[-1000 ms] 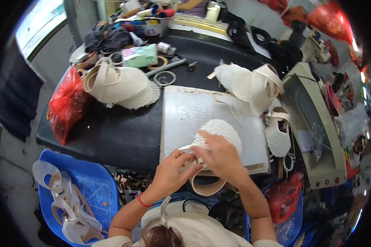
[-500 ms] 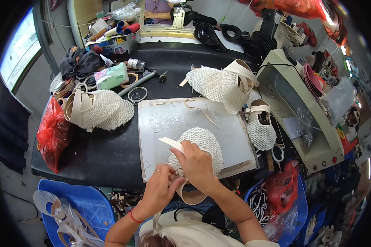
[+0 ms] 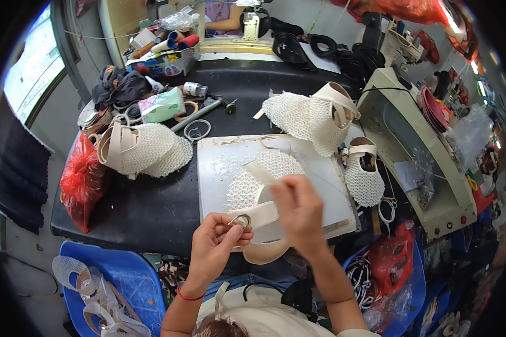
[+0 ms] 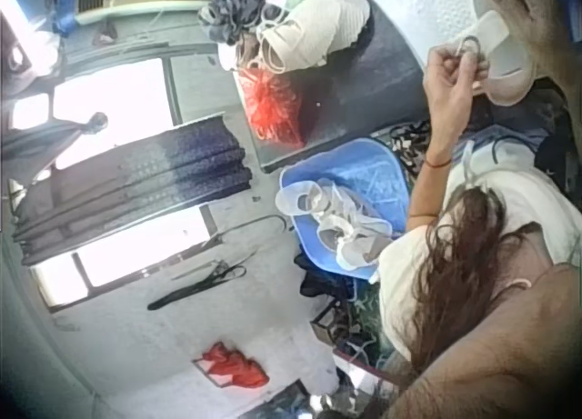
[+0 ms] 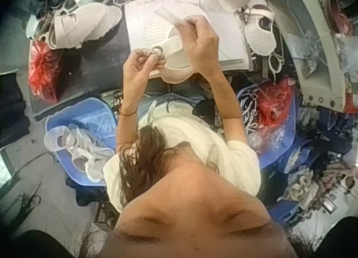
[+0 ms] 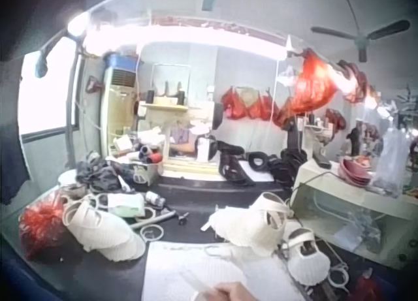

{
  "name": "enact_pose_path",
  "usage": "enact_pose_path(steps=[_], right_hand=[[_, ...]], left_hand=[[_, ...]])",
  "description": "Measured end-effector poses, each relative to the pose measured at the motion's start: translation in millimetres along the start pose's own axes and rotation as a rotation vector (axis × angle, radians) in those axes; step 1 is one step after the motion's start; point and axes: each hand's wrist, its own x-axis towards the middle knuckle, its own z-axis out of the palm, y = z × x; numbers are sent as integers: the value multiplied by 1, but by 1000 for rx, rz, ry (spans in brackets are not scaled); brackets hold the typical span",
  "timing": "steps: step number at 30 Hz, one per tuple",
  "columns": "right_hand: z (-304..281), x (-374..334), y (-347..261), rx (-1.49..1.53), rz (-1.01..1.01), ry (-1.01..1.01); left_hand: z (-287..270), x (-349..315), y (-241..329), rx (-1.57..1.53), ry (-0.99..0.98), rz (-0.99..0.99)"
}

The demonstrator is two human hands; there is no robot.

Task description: The person assembles white woven sandals by attaching straps and buckles to the shoe uppers. They handle the shoes one at a time, picking up components from a blue bin and the workbench, and fastening them by hand. The person also organizes materials by placing items into plastic bags and moving them around the workspace.

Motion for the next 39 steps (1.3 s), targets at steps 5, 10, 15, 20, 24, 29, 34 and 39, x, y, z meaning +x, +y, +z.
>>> enact_pose_path(steps=[5, 10, 15, 20, 24, 29, 34, 39], right_hand=[[-28, -10, -40, 278, 114, -290], [-23, -16, -29, 352, 419, -411], [-20, -18, -12, 497, 490, -308], [-26, -12, -11, 426, 444, -451], [-27, 6, -6, 285, 289, -663], [-21, 3, -4, 585, 470, -653], [-20, 2, -6, 588, 475, -637], [-28, 6, -6, 491, 340, -765]], left_hand=[[-3, 10, -2, 22, -30, 81], [-12, 9, -12, -310, -93, -35], [-7, 10, -10, -608, -162, -124], [-6, 13, -6, -587, -190, -137], [-16, 12, -3, -409, -292, -172], [-10, 16, 8, -253, -247, -108], [-16, 15, 11, -286, -272, -116], [-18, 15, 13, -340, -268, -168]])
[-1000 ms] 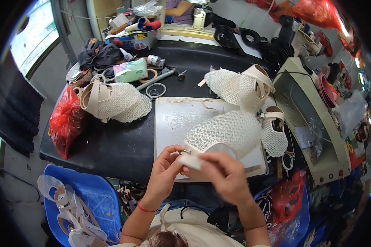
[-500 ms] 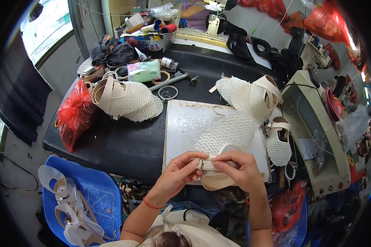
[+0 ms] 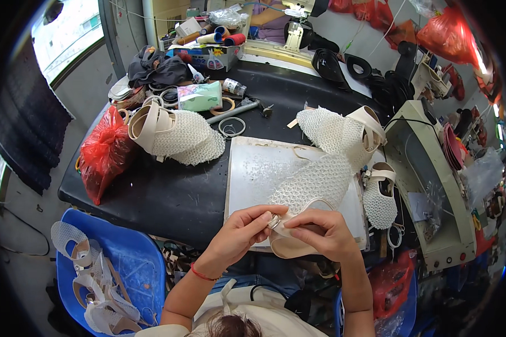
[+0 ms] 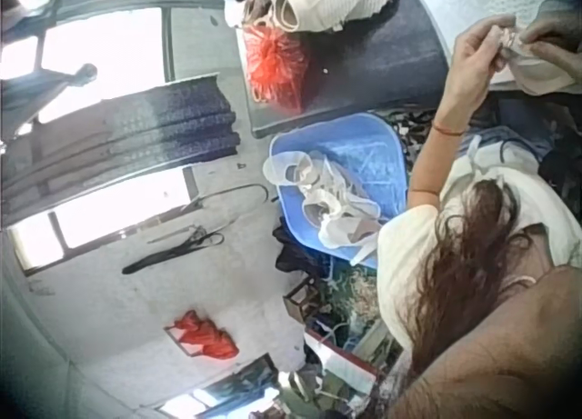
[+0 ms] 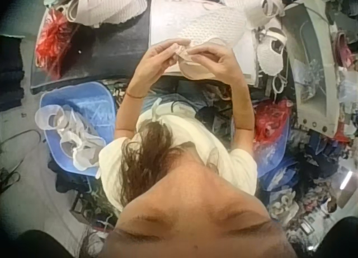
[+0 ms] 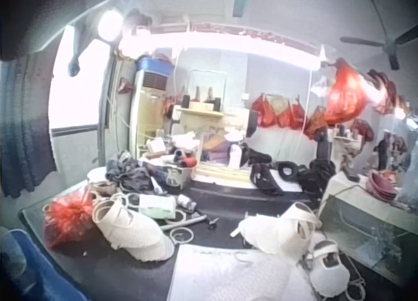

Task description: The person assembles white woven sandals by attaching straps and buckles to the shoe uppers. They handle the shoes one at a time, picking up components from a blue bin and the workbench, and fastening them by hand. The person also organizes materials by placing items into plastic bags and moving them around the workspace.

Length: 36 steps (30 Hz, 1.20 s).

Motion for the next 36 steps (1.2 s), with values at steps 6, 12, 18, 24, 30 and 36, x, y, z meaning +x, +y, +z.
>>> enact_pose_path(steps=[6, 12, 18, 24, 30, 36], right_hand=[[9, -2, -1, 89, 65, 111], [16, 2, -2, 166, 184, 294], [21, 0, -1, 70, 119, 307], [19, 5, -3, 34, 91, 181], [34, 15, -3, -135, -41, 327], [24, 1, -41, -867, -569, 412]], left_hand=[[-4, 1, -4, 14, 7, 10], [-8, 2, -14, 19, -14, 70], [-5, 3, -15, -40, -22, 84], [-9, 3, -17, 38, -49, 67], [-4, 6, -11, 217, -14, 164], [25, -9, 17, 176, -9, 269]])
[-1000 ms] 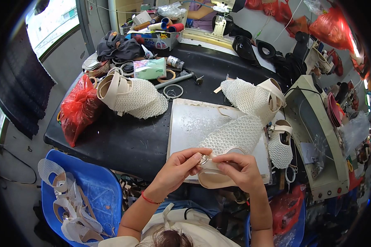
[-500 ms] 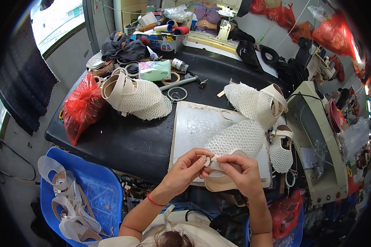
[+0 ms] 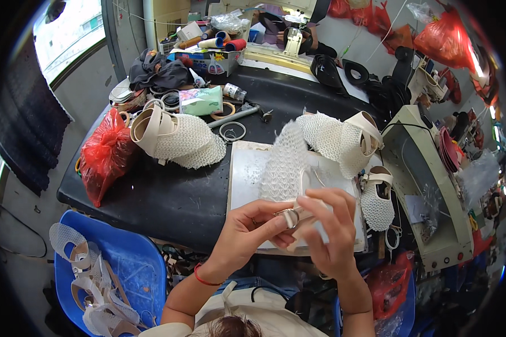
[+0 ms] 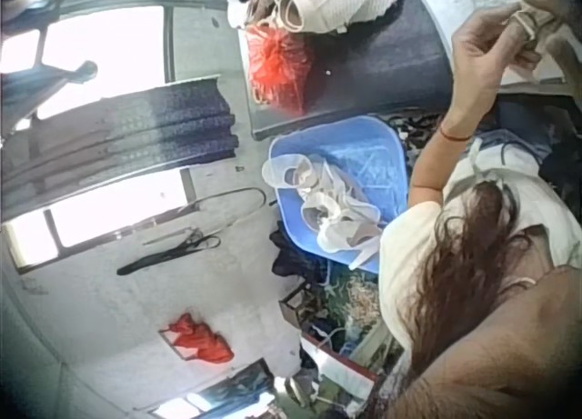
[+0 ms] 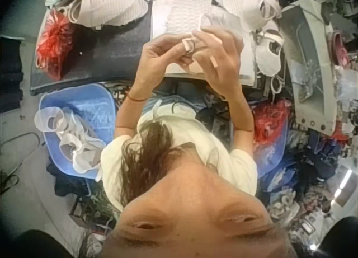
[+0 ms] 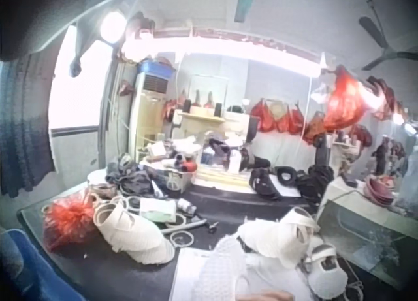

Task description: The person assembles white woven sandals by attaching straps and buckles to the shoe uppers. They handle the shoes one at a time, picking up components from a blue bin and the workbench, and fastening them by hand. The person also organizes materials by placing items into plastic bags and moving them around the workspace.

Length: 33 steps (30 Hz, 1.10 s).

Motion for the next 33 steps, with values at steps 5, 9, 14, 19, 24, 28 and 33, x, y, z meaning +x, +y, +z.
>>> enact_pose_path(steps=[5, 9, 14, 19, 24, 28, 33], right_hand=[[11, -9, -8, -28, -19, 41], [31, -20, 6, -107, -54, 82], [49, -39, 18, 73, 358, 199], [59, -43, 25, 71, 393, 269], [61, -43, 27, 161, 552, 275], [58, -41, 34, 648, 771, 293], [59, -42, 34, 827, 779, 318]], left_hand=[[20, -4, -13, 193, 169, 167], [15, 1, -20, 250, 193, -6], [3, 9, -35, 158, 150, -168], [2, 13, -42, 162, 150, -186], [1, 14, -42, 155, 140, -220], [-2, 14, -42, 154, 129, -226], [-2, 13, -41, 141, 149, -224]])
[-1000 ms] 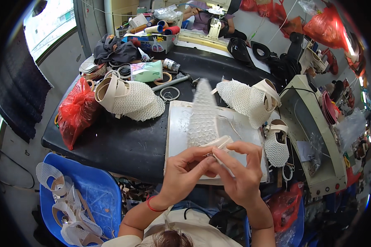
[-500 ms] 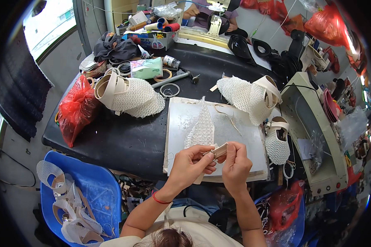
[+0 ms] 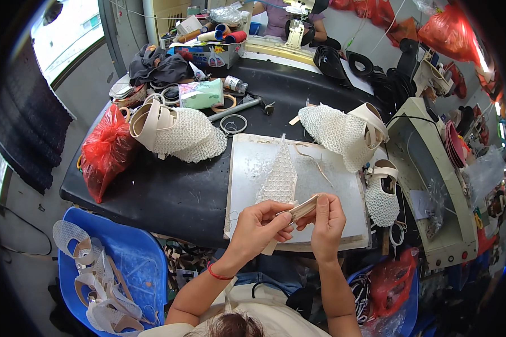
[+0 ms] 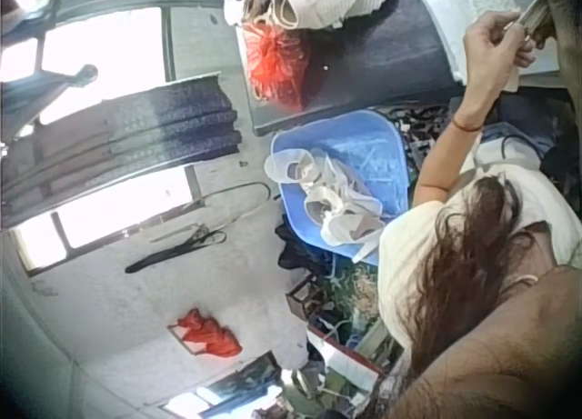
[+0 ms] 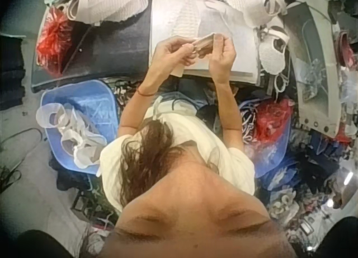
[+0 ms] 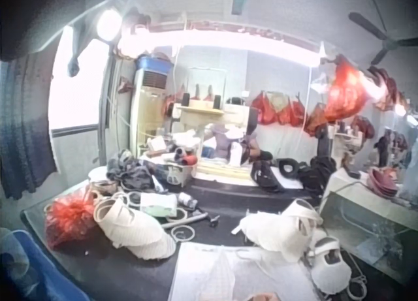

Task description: The person assembles white woven sandals by attaching straps and buckles to the shoe uppers. They handle the shoes one at a time, picking up components from a blue bin and the workbench, and fastening them by hand. The person also organizes materials by placing items into plastic bags and moving them around the workspace.

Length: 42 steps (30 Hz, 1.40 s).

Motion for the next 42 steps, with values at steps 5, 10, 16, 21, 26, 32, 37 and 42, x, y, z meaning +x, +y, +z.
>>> enact_pose_path(steps=[5, 10, 16, 21, 26, 32, 37, 42], right_hand=[[-5, 0, 6, 149, 81, -24], [-4, -9, 2, -10, -75, 7], [-6, -19, 4, -500, -479, -10], [-4, -19, -1, -268, -301, -19], [-1, -19, -8, -116, -199, -33], [-5, -27, -10, -396, -457, -66], [7, -31, -31, -915, -929, -200], [1, -14, -58, -740, -645, -359]], left_hand=[[-1, -1, 0, -1, 3, 23], [1, -6, 4, 31, -16, 39], [2, -8, 2, 23, 12, 68], [1, -11, 8, 34, -12, 68], [1, -12, 8, 48, -3, 81], [7, -15, 13, 298, 102, 217], [21, -25, 3, 744, 207, 580], [-5, -24, 17, 171, -29, 217]])
